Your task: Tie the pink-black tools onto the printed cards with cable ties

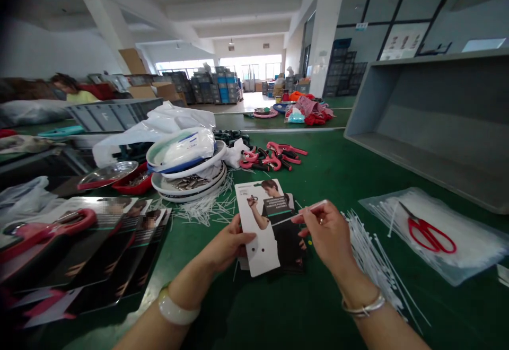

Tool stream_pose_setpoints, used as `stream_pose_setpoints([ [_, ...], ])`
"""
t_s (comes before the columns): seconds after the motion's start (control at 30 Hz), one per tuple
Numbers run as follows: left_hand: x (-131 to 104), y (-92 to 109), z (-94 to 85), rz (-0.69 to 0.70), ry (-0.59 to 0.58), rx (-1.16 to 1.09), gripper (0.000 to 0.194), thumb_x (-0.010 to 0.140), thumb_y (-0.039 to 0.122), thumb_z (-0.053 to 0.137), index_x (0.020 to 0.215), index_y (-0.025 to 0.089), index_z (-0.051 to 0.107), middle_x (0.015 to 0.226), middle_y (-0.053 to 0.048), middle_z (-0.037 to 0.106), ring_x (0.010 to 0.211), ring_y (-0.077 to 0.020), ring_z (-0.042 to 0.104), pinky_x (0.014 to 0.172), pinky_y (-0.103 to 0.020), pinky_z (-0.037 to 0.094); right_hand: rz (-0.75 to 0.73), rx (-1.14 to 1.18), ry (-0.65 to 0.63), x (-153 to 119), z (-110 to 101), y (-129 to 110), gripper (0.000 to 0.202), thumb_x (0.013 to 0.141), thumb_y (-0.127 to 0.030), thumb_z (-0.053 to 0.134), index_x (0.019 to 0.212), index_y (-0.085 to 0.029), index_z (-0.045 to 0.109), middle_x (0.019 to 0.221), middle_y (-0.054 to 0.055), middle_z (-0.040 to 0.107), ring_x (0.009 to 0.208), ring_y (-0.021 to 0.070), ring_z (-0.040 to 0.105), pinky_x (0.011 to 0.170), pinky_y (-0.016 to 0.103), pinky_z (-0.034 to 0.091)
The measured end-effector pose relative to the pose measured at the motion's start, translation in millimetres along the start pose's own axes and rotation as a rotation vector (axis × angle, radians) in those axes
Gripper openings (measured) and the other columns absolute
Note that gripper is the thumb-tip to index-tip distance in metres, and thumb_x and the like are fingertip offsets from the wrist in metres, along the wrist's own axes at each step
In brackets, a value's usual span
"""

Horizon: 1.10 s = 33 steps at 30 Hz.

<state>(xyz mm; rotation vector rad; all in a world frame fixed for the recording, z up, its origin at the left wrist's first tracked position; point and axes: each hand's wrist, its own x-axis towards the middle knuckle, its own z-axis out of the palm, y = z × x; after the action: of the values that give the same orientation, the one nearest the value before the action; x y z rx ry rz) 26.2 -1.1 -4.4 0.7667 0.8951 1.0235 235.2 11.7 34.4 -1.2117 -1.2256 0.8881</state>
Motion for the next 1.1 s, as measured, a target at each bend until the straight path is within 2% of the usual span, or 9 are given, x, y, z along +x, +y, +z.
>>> stream_pose_setpoints([
  [0.17, -3.5, -1.7, 7.9, 0.056, -0.027, -0.075, 0.072, 0.060, 0.008, 0.065, 0.123, 0.026, 0.034, 0.115, -0.006, 0.058, 0.093, -0.0248, 0.062, 0.067, -0.037, 0.055, -0.102, -0.064, 0.091, -10.2, 10.0, 10.5, 0.023, 0.077, -0.038, 0.061, 0.078, -0.019, 0.048, 0.078, 0.004, 0.063, 0.072, 0.0211, 0.068, 0.044, 0.025, 0.055],
  [0.53, -8.9, -1.9, 27.0, 0.115, 0.053, -0.036, 0.067, 0.064, 0.011, 0.059, 0.124, 0.027, 0.033, 0.126, -0.009, 0.054, 0.103, -0.0279, 0.059, 0.068, -0.037, 0.055, -0.092, -0.110, 0.122, -16.2, 16.9, 11.1, 0.017, 0.079, -0.033, 0.058, 0.079, -0.019, 0.051, 0.076, 0.005, 0.066, 0.073, 0.0224, 0.069, 0.045, 0.027, 0.056],
  [0.73, -13.7, 2.3, 36.5, 0.128, 0.097, -0.079, 0.077, 0.062, 0.007, 0.057, 0.130, 0.029, 0.027, 0.126, -0.006, 0.055, 0.108, -0.0260, 0.057, 0.072, -0.036, 0.054, -0.093, -0.130, 0.165, -15.7, 13.2, 9.2, 0.013, 0.078, -0.030, 0.057, 0.078, -0.019, 0.051, 0.076, 0.006, 0.065, 0.073, 0.0226, 0.069, 0.046, 0.026, 0.056],
  [0.83, -12.2, -3.2, 37.9, 0.163, 0.108, -0.081, 0.081, 0.062, 0.008, 0.059, 0.132, 0.029, 0.026, 0.129, -0.006, 0.054, 0.112, -0.0249, 0.055, 0.079, -0.036, 0.052, -0.088, -0.127, 0.133, -17.9, 14.0, 6.8, 0.013, 0.078, -0.030, 0.058, 0.077, -0.020, 0.051, 0.074, 0.005, 0.065, 0.070, 0.0215, 0.068, 0.046, 0.026, 0.056],
  [0.97, -9.8, -12.4, 38.5, 0.249, 0.099, -0.086, 0.084, 0.063, 0.011, 0.063, 0.136, 0.030, 0.025, 0.134, -0.006, 0.050, 0.116, -0.0238, 0.052, 0.086, -0.035, 0.049, -0.028, 0.069, 0.108, -24.9, 22.5, 8.2, 0.021, 0.075, -0.035, 0.063, 0.077, -0.020, 0.049, 0.078, 0.003, 0.064, 0.072, 0.0208, 0.068, 0.045, 0.025, 0.053],
  [1.03, -11.1, -13.7, 39.9, 0.246, 0.111, -0.092, 0.077, 0.065, 0.015, 0.065, 0.133, 0.028, 0.032, 0.129, -0.006, 0.055, 0.113, -0.0241, 0.055, 0.087, -0.035, 0.048, 0.055, 0.184, 0.098, -29.5, 29.5, 12.4, 0.025, 0.073, -0.039, 0.064, 0.076, -0.020, 0.048, 0.079, 0.003, 0.064, 0.069, 0.0194, 0.067, 0.044, 0.024, 0.052],
  [1.1, -13.3, -13.2, 41.6, 0.232, 0.127, -0.094, 0.064, 0.065, 0.021, 0.068, 0.124, 0.024, 0.042, 0.119, -0.007, 0.061, 0.106, -0.0243, 0.058, 0.086, -0.035, 0.047, 0.134, 0.165, 0.055, -34.5, 36.4, 16.9, 0.025, 0.073, -0.041, 0.064, 0.075, -0.020, 0.049, 0.073, 0.001, 0.064, 0.055, 0.0154, 0.062, 0.040, 0.023, 0.047],
])
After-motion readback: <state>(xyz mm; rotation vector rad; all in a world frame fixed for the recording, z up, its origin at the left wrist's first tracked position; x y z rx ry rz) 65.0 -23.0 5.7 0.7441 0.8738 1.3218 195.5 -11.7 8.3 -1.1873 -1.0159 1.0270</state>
